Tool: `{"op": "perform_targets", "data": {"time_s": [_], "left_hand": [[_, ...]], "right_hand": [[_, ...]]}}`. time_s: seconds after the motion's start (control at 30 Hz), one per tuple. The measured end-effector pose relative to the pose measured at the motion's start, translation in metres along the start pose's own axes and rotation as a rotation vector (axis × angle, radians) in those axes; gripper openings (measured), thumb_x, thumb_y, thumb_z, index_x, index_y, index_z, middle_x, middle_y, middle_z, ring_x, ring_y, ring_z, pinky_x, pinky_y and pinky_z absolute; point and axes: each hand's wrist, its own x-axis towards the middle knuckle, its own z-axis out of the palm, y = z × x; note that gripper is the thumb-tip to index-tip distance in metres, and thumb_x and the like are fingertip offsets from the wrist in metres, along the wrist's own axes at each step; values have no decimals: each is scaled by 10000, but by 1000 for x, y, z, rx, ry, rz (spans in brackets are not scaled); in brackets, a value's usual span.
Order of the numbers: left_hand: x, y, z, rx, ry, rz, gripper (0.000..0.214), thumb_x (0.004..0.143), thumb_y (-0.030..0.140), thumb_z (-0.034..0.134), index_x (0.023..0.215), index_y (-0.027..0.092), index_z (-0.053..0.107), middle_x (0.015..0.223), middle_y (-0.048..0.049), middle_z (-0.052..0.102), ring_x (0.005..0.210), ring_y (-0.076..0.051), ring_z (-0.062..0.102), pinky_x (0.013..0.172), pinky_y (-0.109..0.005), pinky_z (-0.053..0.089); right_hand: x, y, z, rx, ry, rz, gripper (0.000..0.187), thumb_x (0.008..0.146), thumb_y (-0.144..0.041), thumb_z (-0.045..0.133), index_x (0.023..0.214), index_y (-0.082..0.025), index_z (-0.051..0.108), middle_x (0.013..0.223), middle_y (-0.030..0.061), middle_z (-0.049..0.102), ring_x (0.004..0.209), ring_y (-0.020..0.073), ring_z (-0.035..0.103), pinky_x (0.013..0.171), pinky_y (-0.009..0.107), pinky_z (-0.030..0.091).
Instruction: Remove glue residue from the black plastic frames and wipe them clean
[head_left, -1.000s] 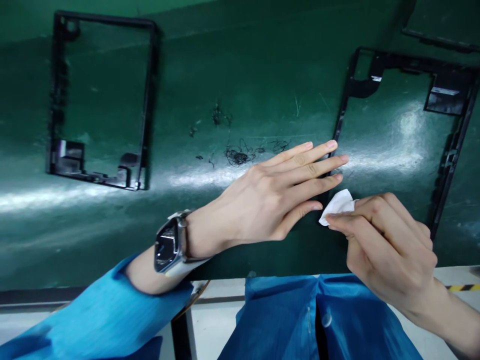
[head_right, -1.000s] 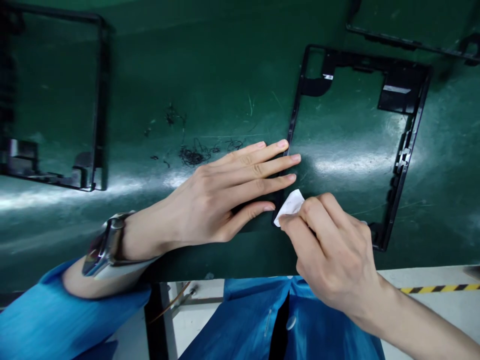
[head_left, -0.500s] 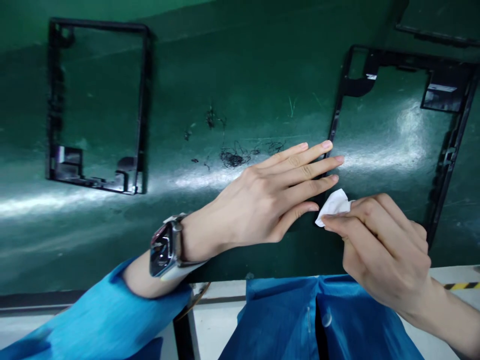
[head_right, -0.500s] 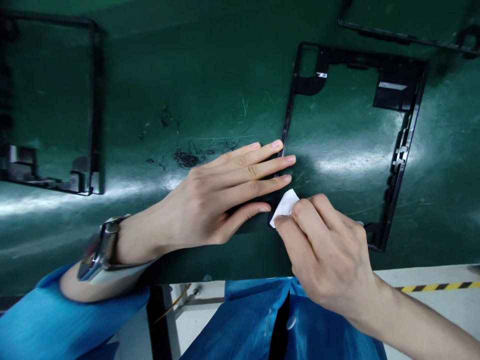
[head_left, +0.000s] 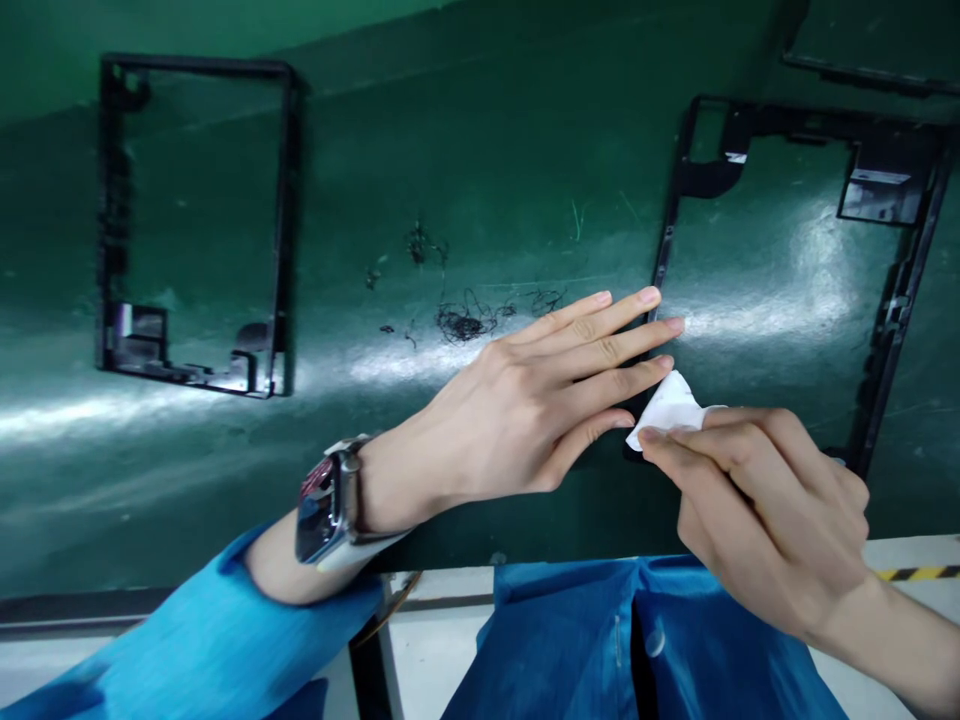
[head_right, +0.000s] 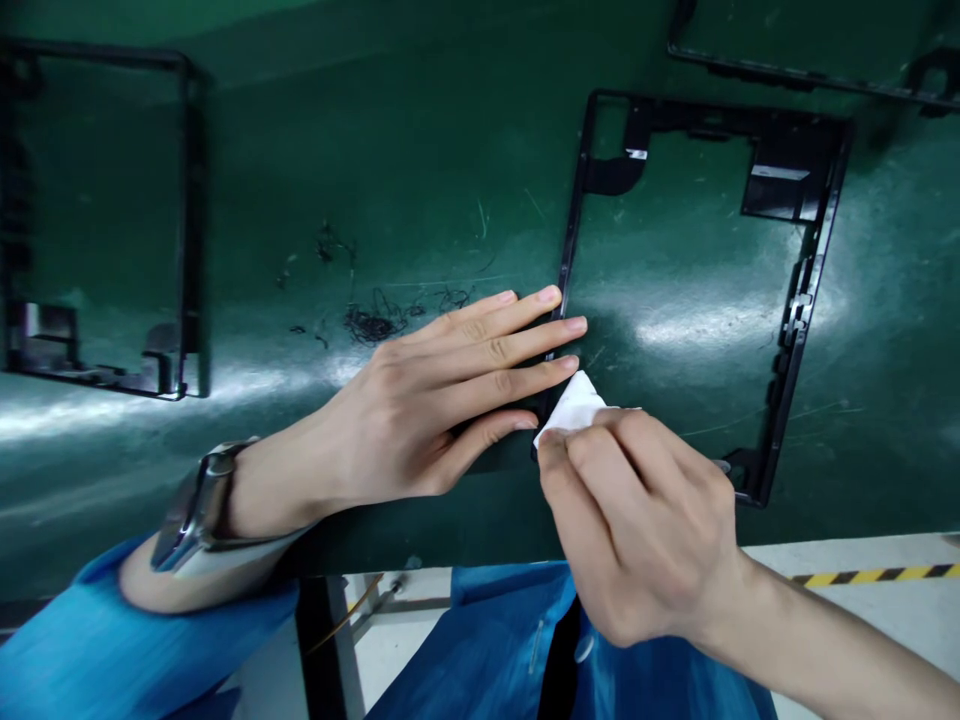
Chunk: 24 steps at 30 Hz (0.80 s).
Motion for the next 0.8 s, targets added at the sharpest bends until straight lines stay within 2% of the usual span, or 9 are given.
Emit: {"op": "perform_targets", "data": {"time_s": [0.2,0.37,0.47,0.57,0.7,0.77,0.8], "left_hand": [[0,-1,-1,27,-8,19,410,1107,215,564,1499,98,575,1631,-160,548,1614,-308,391,1339,-556,374],[1,-1,-2,30,-21,13,396,1118,236,552,1500,138,583,1634,-137,547,1611,-304,397,1327,-573,392],[0,-1,-2,27,-19,5,394,1121,237,546,1509,176,580,1641,-116,542,1610,-300,396,1318,-588,402],[0,-1,-1,25,-14,8,395,1120,229,544,1508,163,580,1644,-118,537,1616,-290,387,1328,-574,390],[-1,-2,1,14,-6,13,399,1107,219,560,1492,121,594,1634,-139,548,1620,-290,381,1342,-551,371],[-2,-2,2,11,0,17,402,1097,209,574,1481,95,602,1626,-153,555,1620,-294,380,1346,-545,365],[-2,-2,2,11,2,19,405,1094,207,577,1478,84,603,1625,-157,556,1620,-296,381,1348,-541,363]], "right_hand": [[-1,-1,-3,68,-33,-56,235,1002,-12,567,957,-43,795,802,126,718,784,253,649,670,369,547],[-6,1,-6,56,-79,24,246,1015,-28,558,994,-106,791,821,75,709,823,226,673,704,348,565],[-9,3,-5,76,-13,18,210,989,-13,591,1004,-98,782,844,88,713,805,237,659,709,377,588],[-11,4,-2,64,82,30,186,938,27,639,1009,-75,778,879,114,716,790,246,647,684,398,594],[-12,4,-6,16,100,124,284,906,64,612,1029,-115,795,870,119,752,776,250,692,687,413,612],[-15,8,-14,62,66,199,337,896,55,632,1077,-170,807,843,85,769,734,238,720,645,394,619],[-17,12,-18,111,6,220,383,882,55,658,1136,-192,804,865,72,785,735,235,737,630,385,622]]}}
